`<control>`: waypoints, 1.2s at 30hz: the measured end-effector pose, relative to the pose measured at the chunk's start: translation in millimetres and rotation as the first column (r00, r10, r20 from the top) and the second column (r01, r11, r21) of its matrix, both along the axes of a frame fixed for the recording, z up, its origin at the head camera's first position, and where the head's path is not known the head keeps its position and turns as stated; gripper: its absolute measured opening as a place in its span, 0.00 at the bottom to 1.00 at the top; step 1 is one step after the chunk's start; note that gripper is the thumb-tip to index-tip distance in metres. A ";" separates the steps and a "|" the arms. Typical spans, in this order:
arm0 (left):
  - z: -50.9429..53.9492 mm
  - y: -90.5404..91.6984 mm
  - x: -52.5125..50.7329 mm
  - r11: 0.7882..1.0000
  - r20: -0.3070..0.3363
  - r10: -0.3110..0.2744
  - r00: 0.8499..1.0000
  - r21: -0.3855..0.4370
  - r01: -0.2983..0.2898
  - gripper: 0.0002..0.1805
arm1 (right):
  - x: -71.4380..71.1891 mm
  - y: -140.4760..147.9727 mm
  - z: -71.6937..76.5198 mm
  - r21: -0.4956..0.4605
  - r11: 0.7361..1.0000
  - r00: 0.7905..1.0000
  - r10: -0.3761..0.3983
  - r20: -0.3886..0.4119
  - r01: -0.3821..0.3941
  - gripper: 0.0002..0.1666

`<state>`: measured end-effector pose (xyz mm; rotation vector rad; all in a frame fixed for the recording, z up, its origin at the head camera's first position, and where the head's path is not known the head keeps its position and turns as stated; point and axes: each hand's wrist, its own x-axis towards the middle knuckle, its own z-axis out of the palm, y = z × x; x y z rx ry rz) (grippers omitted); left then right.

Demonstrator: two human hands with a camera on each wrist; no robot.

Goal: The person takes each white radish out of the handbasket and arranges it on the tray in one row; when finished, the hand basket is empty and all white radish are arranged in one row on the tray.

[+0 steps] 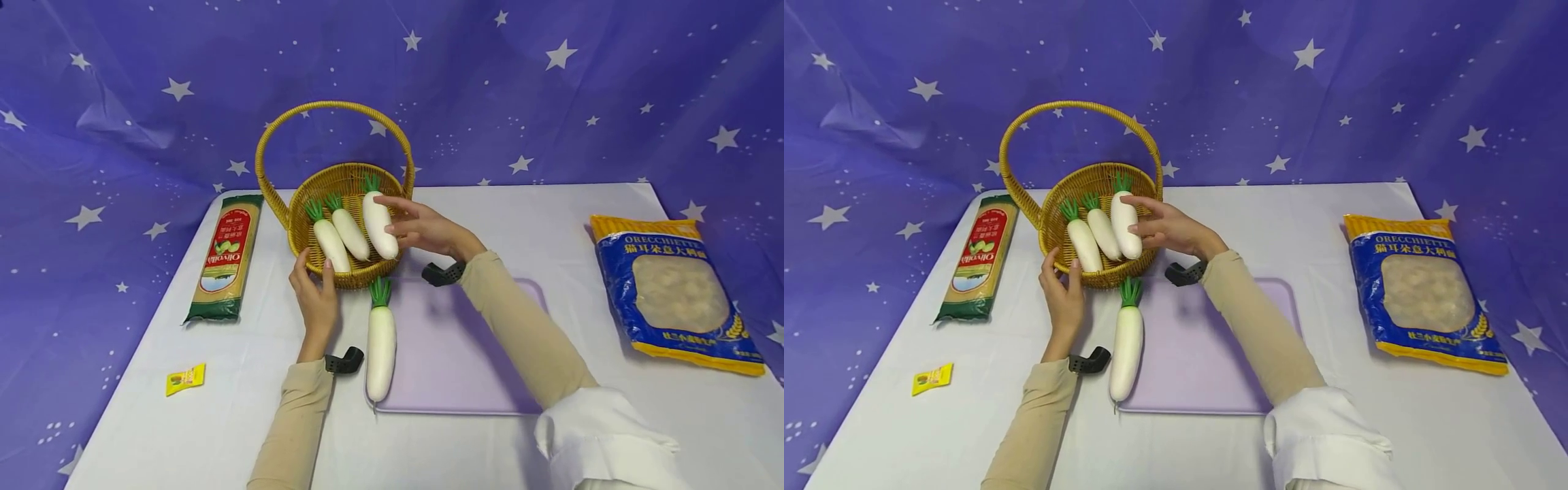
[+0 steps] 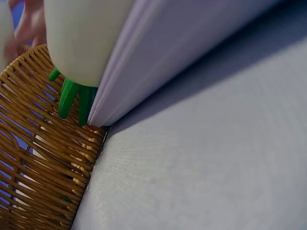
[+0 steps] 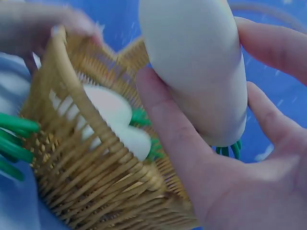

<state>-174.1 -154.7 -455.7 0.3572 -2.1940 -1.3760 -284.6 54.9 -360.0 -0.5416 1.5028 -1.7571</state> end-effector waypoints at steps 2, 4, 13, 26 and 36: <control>0.2 -0.5 0.6 1.000 0.006 -0.002 1.000 0.006 0.002 0.29 | 13.8 10.6 4.5 0.006 1.000 1.000 -0.011 -0.029 0.012 0.37; -0.2 -0.6 1.3 1.000 0.010 -0.005 1.000 0.012 0.005 0.29 | 30.5 22.5 7.8 0.048 0.999 0.997 -0.020 -0.080 0.024 0.38; -3.1 0.2 3.7 0.999 0.002 -0.009 1.000 0.031 0.009 0.29 | 111.0 72.8 -15.2 0.237 0.966 0.937 -0.010 -0.349 0.098 0.39; -0.7 -1.3 1.2 1.000 -0.024 -0.019 1.000 0.022 0.019 0.30 | 179.1 84.9 -58.2 0.355 0.921 0.945 -0.039 -0.325 0.160 0.38; 0.4 -0.9 1.1 1.000 -0.024 -0.014 1.000 0.016 0.015 0.29 | 187.4 77.4 -59.3 0.389 0.894 0.919 -0.057 -0.390 0.220 0.36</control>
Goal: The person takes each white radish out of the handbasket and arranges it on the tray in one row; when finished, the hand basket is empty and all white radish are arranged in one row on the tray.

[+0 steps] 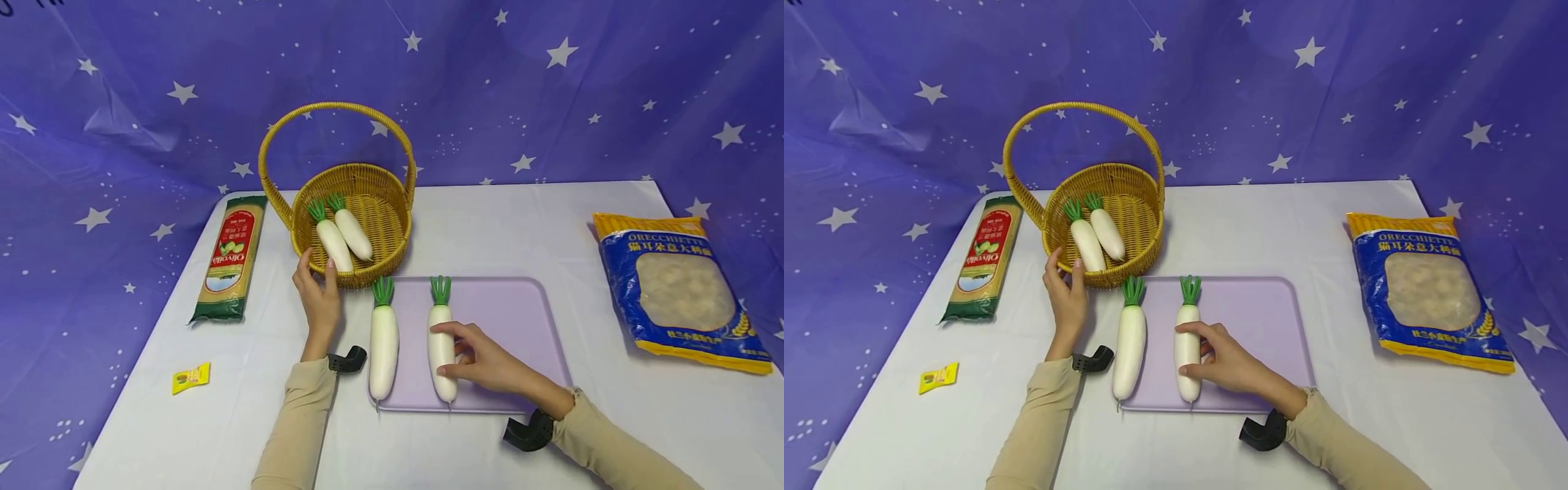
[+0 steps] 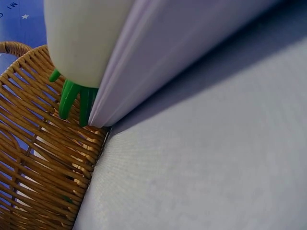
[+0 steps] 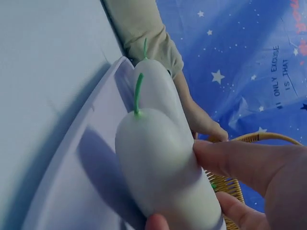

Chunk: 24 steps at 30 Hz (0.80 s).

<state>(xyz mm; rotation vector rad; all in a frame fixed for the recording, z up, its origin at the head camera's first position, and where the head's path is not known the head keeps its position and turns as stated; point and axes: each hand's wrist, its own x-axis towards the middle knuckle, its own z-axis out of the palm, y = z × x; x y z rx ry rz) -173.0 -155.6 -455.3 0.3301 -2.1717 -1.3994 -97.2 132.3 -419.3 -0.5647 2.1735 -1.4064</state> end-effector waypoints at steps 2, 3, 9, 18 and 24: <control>-0.5 0.3 -0.1 1.000 0.000 -0.001 1.000 0.000 0.001 0.29 | 0.5 0.9 1.5 0.037 0.999 1.000 0.004 -0.015 -0.004 0.36; -0.8 0.3 -0.3 1.000 -0.002 -0.001 1.000 0.000 0.001 0.29 | 0.7 1.5 2.3 0.051 0.999 1.000 0.007 -0.021 -0.006 0.36; -0.8 0.2 0.0 1.000 0.001 -0.003 1.000 -0.004 0.003 0.29 | 2.0 4.8 4.8 0.079 0.997 0.999 0.014 -0.050 -0.010 0.35; -0.4 -0.3 -0.5 1.000 0.004 -0.004 1.000 0.001 0.004 0.29 | 2.8 7.9 4.6 0.091 0.996 0.998 -0.001 -0.069 0.008 0.35; -0.7 -0.5 -0.5 1.000 0.001 -0.003 1.000 0.000 0.003 0.30 | 4.2 11.0 4.4 0.131 0.991 0.996 -0.025 -0.086 0.036 0.35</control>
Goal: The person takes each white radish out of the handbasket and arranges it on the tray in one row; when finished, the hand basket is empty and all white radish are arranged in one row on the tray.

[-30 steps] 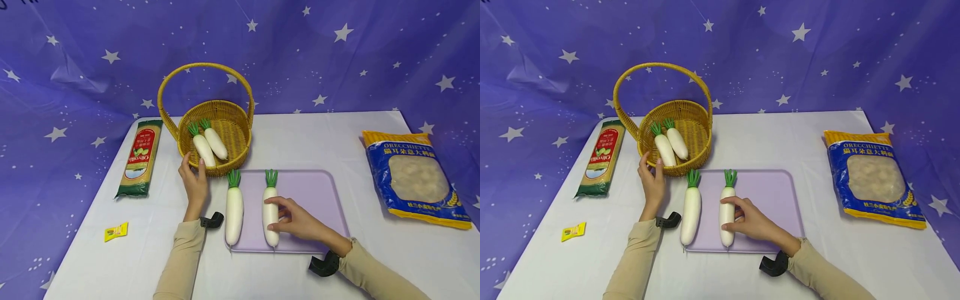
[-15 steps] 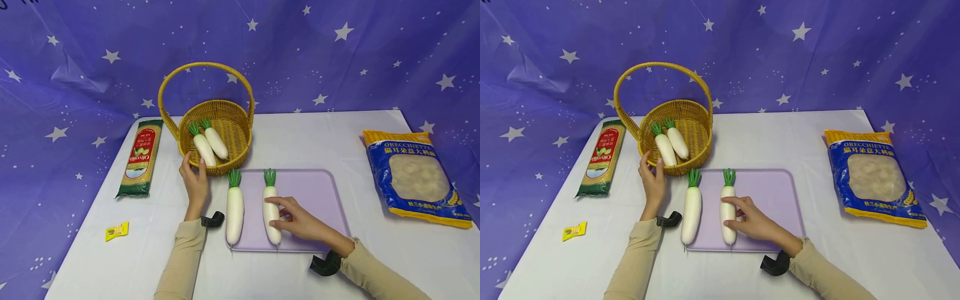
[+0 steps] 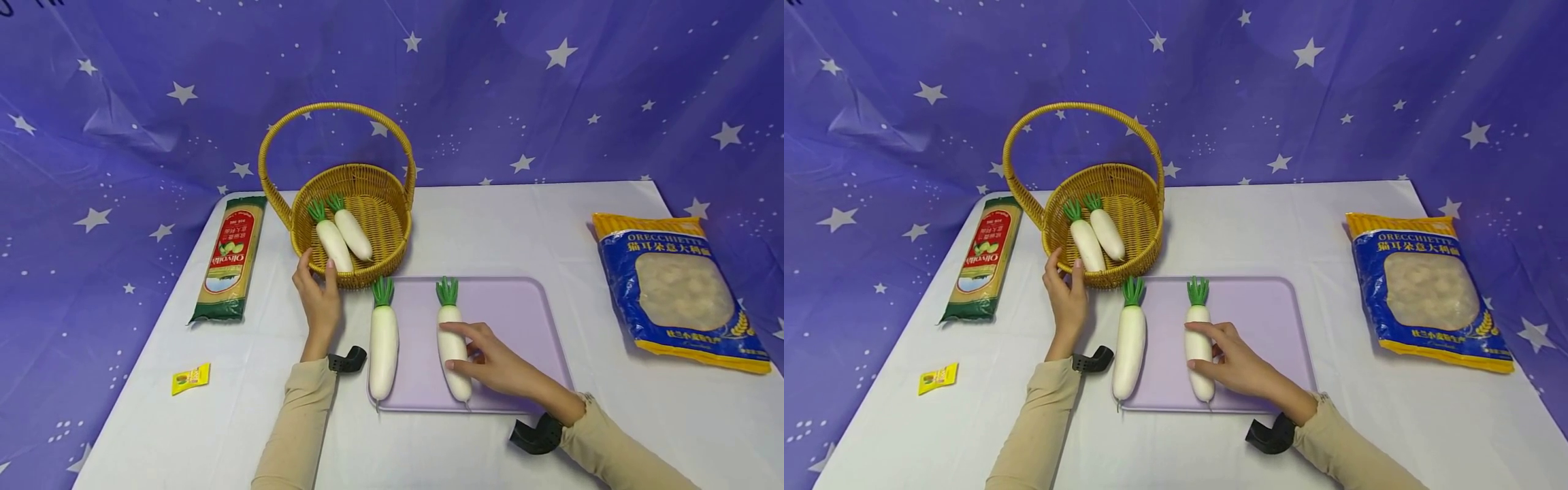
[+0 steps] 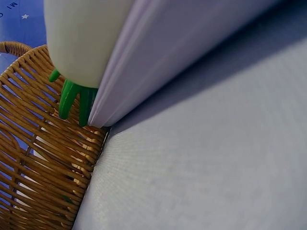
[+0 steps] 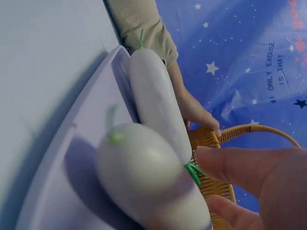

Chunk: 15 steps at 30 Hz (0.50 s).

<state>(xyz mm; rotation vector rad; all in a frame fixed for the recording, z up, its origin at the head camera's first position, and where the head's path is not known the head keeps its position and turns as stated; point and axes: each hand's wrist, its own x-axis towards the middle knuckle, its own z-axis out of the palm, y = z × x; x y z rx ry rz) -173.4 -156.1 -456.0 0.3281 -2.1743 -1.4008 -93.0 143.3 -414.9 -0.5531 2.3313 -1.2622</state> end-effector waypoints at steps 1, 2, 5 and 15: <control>0.3 0.2 0.2 1.000 0.003 -0.001 1.000 0.001 0.001 0.30 | 0.4 0.7 0.1 0.004 1.000 1.000 -0.007 -0.006 0.007 0.35; 0.5 0.3 0.3 1.000 0.005 -0.001 1.000 0.003 0.001 0.30 | 0.7 1.4 0.0 0.009 1.000 1.000 -0.013 -0.010 0.013 0.35; 1.1 0.6 0.6 1.000 0.010 -0.001 1.000 0.008 0.001 0.29 | 1.4 2.8 -0.7 0.024 0.999 0.999 -0.034 -0.031 0.035 0.34; 1.3 0.3 1.0 1.000 0.012 0.002 1.000 0.013 -0.002 0.29 | 3.0 -2.7 -4.9 -0.040 0.998 0.999 -0.053 0.005 0.053 0.35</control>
